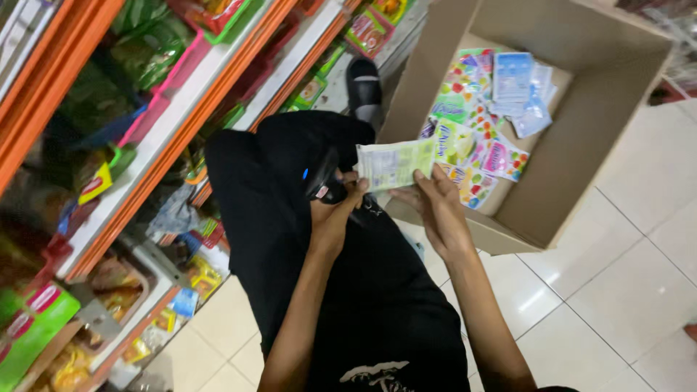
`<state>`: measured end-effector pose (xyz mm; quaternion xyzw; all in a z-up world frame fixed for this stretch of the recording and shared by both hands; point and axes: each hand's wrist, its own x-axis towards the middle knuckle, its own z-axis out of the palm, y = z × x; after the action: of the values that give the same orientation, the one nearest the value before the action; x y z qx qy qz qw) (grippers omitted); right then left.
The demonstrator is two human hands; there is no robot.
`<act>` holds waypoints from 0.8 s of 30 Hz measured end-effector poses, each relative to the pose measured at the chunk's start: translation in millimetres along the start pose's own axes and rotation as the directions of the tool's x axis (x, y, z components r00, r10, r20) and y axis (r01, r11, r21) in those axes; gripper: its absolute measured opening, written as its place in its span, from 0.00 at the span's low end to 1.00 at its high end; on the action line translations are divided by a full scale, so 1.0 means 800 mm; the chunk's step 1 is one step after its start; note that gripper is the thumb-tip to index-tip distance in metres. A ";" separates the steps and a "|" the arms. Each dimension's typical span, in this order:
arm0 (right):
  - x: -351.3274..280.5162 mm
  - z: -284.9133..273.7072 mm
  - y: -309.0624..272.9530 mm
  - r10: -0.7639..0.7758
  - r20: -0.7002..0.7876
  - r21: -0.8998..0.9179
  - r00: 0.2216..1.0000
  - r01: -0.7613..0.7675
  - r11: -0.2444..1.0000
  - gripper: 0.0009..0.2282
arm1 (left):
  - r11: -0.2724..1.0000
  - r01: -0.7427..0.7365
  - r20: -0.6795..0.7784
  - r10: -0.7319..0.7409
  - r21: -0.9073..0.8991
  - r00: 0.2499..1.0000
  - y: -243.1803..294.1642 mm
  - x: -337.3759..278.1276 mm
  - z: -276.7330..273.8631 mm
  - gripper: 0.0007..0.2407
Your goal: The person scans packets of dessert mix using a handheld scanner and places them onto a shelf, then picks up more packets from a box on the floor to continue scanning and shelving them.
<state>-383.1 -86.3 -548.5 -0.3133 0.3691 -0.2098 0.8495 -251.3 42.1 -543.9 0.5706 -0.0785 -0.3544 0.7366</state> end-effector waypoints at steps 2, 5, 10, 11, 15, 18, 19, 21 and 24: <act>-0.001 -0.008 0.002 0.001 0.026 -0.079 1.000 0.001 0.997 0.14 | 0.990 -0.020 -0.029 0.024 0.136 0.999 0.019 0.003 -0.007 0.08; -0.009 -0.013 -0.009 -0.015 0.077 -0.414 0.997 0.046 0.909 0.15 | 0.912 -0.026 -0.051 0.051 0.409 0.997 0.063 0.000 -0.013 0.05; -0.022 0.015 -0.045 0.127 0.404 -0.698 0.906 0.216 0.682 0.25 | 0.719 -0.253 0.155 0.200 0.647 0.967 0.168 -0.016 -0.021 0.10; -0.024 0.020 -0.051 0.149 0.395 -0.708 0.906 0.197 0.678 0.25 | 0.660 -0.280 0.185 0.211 0.698 0.960 0.185 -0.022 -0.019 0.07; -0.001 0.040 -0.060 0.276 0.395 -0.595 0.876 0.015 0.804 0.22 | 0.626 -0.299 0.227 0.194 0.720 0.954 0.221 -0.023 -0.021 0.14; 0.012 0.040 -0.060 0.277 0.405 -0.373 0.871 -0.120 0.920 0.25 | 0.549 -0.512 0.297 0.436 0.660 0.850 0.188 -0.024 -0.028 0.27; 0.013 0.037 -0.059 0.271 0.423 -0.225 0.864 -0.190 0.956 0.29 | 0.556 -0.507 0.297 0.428 0.658 0.854 0.182 -0.019 -0.035 0.27; 0.016 0.027 -0.053 0.353 0.426 -0.040 0.833 -0.373 0.927 0.34 | 0.603 -0.270 0.323 0.021 0.750 0.946 0.175 -0.012 -0.048 0.24; 0.029 0.003 -0.031 0.461 0.377 0.187 0.803 -0.554 0.811 0.36 | 0.444 -0.432 0.491 -0.020 0.785 0.871 0.169 -0.019 -0.038 0.15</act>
<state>-369.7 -116.6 -541.4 -0.1038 0.2655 0.0288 0.9581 -187.8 88.4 -428.5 0.7574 -0.4801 -0.2840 0.3394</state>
